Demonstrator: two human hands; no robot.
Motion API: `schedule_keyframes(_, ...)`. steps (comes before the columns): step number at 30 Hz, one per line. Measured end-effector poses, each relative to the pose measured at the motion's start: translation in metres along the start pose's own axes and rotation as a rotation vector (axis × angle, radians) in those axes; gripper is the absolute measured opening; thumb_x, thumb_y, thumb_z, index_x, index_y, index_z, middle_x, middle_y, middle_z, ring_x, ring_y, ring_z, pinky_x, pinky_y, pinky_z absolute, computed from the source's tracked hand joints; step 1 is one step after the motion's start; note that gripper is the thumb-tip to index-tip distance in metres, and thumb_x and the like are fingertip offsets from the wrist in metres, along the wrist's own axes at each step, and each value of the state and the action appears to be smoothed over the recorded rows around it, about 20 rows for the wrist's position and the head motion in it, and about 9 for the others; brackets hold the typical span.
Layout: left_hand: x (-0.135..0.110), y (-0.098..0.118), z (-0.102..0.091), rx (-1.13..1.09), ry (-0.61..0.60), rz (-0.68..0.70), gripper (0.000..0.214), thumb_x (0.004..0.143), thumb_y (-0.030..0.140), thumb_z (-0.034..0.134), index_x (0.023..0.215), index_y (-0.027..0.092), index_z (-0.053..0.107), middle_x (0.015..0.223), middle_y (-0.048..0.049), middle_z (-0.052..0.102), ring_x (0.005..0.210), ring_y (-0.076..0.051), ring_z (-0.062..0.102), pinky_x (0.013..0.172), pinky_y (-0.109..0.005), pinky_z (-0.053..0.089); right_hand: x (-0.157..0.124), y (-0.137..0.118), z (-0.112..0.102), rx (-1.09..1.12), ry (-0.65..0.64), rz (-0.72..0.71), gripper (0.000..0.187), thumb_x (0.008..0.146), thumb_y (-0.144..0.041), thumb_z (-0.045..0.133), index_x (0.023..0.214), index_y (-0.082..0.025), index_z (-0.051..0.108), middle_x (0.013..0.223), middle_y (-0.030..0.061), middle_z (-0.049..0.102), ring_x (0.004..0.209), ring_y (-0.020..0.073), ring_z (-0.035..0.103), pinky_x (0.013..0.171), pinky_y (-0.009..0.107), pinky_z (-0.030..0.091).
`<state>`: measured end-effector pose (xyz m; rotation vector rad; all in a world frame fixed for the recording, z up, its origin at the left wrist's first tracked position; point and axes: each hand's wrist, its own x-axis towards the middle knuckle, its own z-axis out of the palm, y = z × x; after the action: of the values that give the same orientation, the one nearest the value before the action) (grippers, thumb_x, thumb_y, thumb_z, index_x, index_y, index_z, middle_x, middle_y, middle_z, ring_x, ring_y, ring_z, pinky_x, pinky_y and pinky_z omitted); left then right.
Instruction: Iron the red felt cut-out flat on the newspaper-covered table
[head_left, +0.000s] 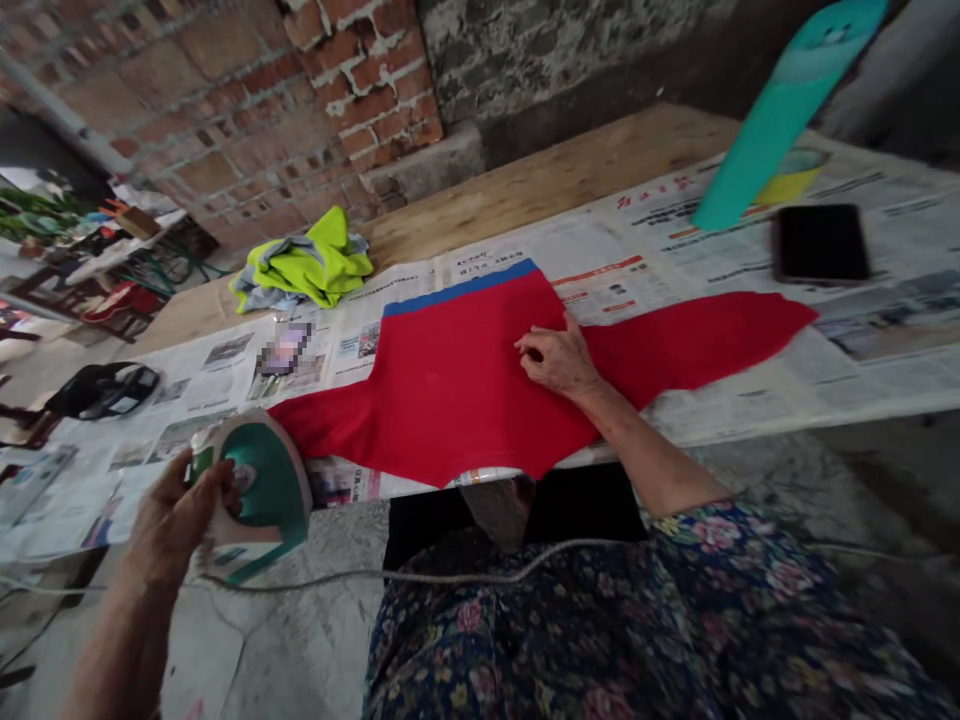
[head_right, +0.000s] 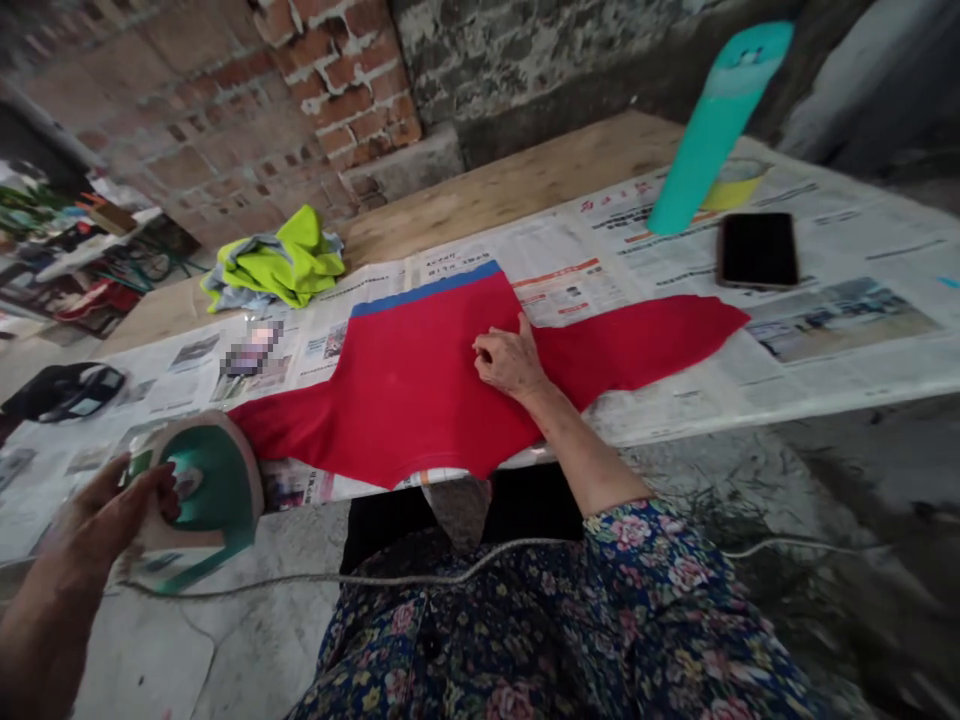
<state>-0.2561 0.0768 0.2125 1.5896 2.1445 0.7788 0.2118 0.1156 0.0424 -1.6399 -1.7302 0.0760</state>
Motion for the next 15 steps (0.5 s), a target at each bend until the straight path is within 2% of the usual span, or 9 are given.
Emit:
schedule_keyframes(3, -0.01, 0.035, 0.008, -0.218, -0.129, -0.007, 0.045, 0.062, 0.059, 0.082, 0.08, 0.03, 0.054, 0.05, 0.0136, 0.059, 0.045, -0.013, 0.055, 0.046, -0.024, 0.046, 0.001, -0.001, 0.0, 0.014, 0.016, -0.003, 0.017, 0.078, -0.022, 0.062, 0.081, -0.028, 0.078, 0.086, 0.0037, 0.082, 0.114, 0.036, 0.077, 0.127, 0.076, 0.021)
schedule_keyframes(6, -0.012, 0.086, 0.034, -0.288, -0.331, 0.123, 0.04, 0.062, 0.051, 0.083, 0.072, 0.027, 0.054, 0.051, 0.0096, 0.058, 0.044, -0.012, 0.052, 0.043, -0.023, 0.047, 0.0, -0.003, 0.0, 0.027, 0.019, -0.001, 0.017, 0.078, -0.02, 0.06, 0.08, -0.028, 0.075, 0.087, 0.0031, 0.082, 0.112, 0.0347, 0.077, 0.126, 0.075, 0.026)
schedule_keyframes(10, -0.003, 0.152, 0.097, -0.326, -0.538, 0.298, 0.034, 0.069, 0.043, 0.082, 0.071, 0.024, 0.054, 0.054, 0.0061, 0.059, 0.042, -0.011, 0.052, 0.041, -0.023, 0.047, 0.002, -0.003, 0.001, 0.024, 0.031, 0.036, 0.022, 0.08, -0.017, 0.058, 0.089, -0.027, 0.075, 0.097, 0.0061, 0.083, 0.107, 0.0324, 0.077, 0.123, 0.07, 0.036)
schedule_keyframes(12, 0.005, 0.179, 0.134, -0.366, -0.624, 0.319, 0.03, 0.077, 0.037, 0.081, 0.073, 0.024, 0.054, 0.052, 0.0074, 0.056, 0.04, -0.01, 0.05, 0.041, -0.022, 0.046, 0.003, -0.001, 0.002, 0.029, 0.061, 0.073, 0.033, 0.08, -0.012, 0.056, 0.102, -0.025, 0.077, 0.109, 0.0112, 0.084, 0.108, 0.0329, 0.076, 0.122, 0.065, 0.041)
schedule_keyframes(15, 0.019, 0.215, 0.185, -0.422, -0.669, 0.305, 0.027, 0.086, 0.027, 0.078, 0.075, 0.023, 0.054, 0.05, 0.009, 0.053, 0.038, -0.01, 0.049, 0.042, -0.022, 0.046, 0.005, 0.003, 0.003, 0.037, 0.104, 0.111, 0.048, 0.08, -0.005, 0.05, 0.117, -0.02, 0.076, 0.116, 0.0167, 0.082, 0.11, 0.0341, 0.075, 0.115, 0.057, 0.05)
